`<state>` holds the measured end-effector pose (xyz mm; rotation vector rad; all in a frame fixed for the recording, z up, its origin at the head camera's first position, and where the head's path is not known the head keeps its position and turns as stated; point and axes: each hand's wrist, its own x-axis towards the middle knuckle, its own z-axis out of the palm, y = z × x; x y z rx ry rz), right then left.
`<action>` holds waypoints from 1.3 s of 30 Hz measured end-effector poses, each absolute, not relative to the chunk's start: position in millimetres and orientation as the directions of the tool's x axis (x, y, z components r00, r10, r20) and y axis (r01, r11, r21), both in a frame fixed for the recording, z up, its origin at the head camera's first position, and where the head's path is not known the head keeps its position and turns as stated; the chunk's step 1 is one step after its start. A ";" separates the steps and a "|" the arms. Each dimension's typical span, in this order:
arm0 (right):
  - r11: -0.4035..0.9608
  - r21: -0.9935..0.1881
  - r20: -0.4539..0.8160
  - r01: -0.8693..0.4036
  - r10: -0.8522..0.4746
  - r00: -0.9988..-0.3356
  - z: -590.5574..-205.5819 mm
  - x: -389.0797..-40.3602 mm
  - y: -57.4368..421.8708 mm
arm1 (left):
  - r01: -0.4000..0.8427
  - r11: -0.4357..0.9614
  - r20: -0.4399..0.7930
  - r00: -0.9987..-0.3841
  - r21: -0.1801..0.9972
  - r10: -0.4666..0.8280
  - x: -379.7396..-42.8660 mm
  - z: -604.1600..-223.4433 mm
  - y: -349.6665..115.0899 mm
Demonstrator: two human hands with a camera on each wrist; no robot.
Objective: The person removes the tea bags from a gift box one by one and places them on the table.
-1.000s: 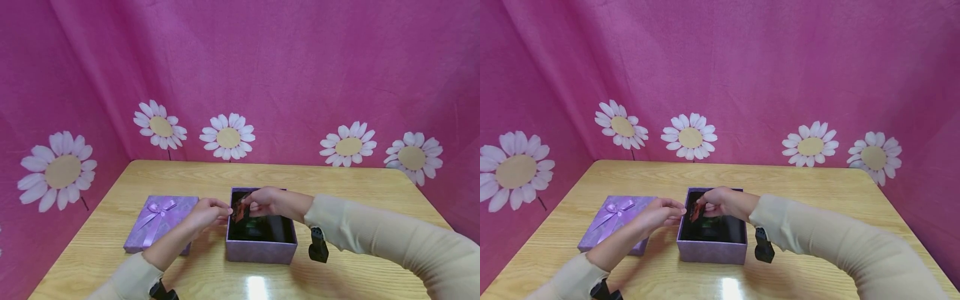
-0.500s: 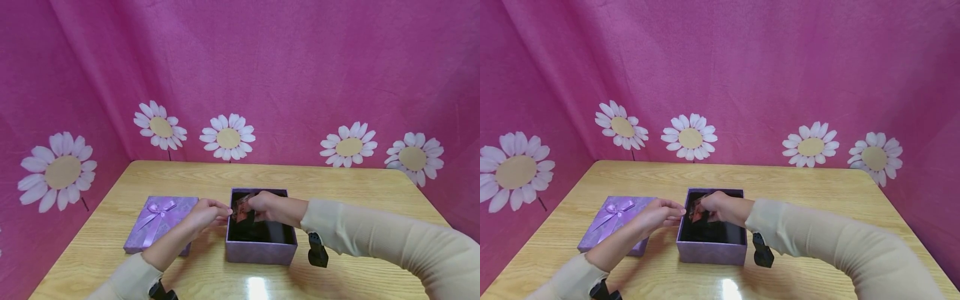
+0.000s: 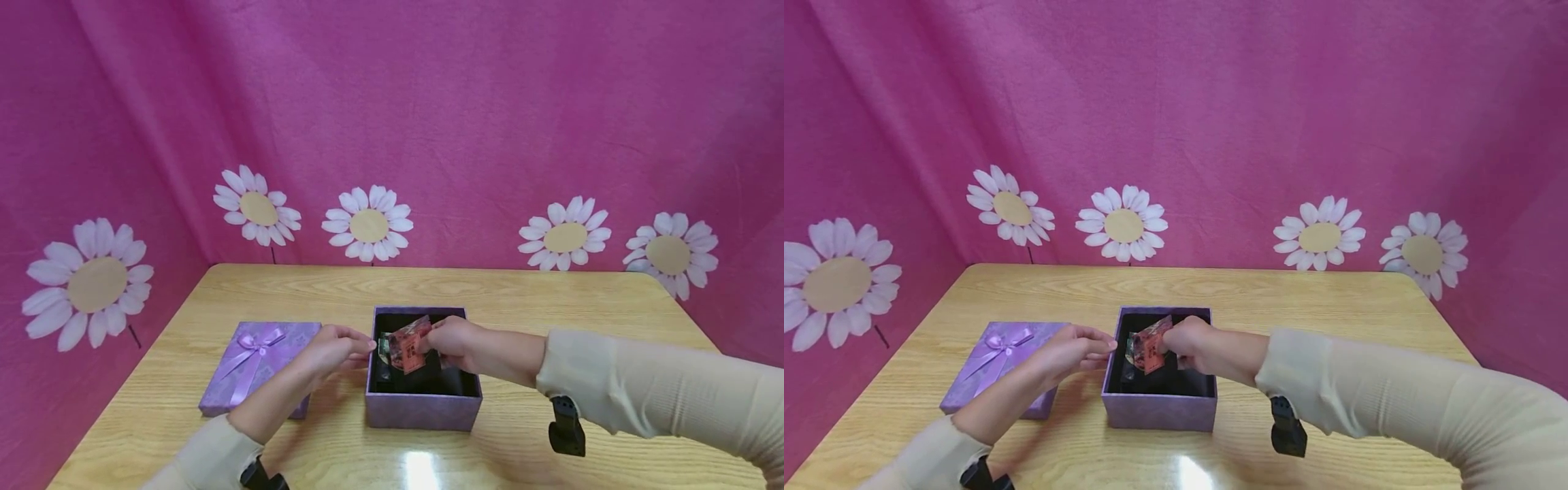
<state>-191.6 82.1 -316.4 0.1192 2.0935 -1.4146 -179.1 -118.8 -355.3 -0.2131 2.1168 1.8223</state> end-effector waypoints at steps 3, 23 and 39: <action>0.410 -0.829 -0.506 0.382 -0.256 -0.824 -312.5 -184.4 88.7 | -0.326 0.171 -0.348 -0.931 0.930 0.114 -179.5 -356.1 -119.4; 0.225 -0.915 -0.402 0.335 -0.426 -0.810 -291.8 -185.7 131.1 | -0.317 0.208 -0.340 -0.937 0.925 0.084 -177.6 -355.5 -118.3; -0.011 -0.887 -0.418 0.461 -0.401 -0.815 -300.4 -221.7 170.5 | -0.324 0.167 -0.346 -0.930 0.931 0.126 -179.9 -357.0 -121.5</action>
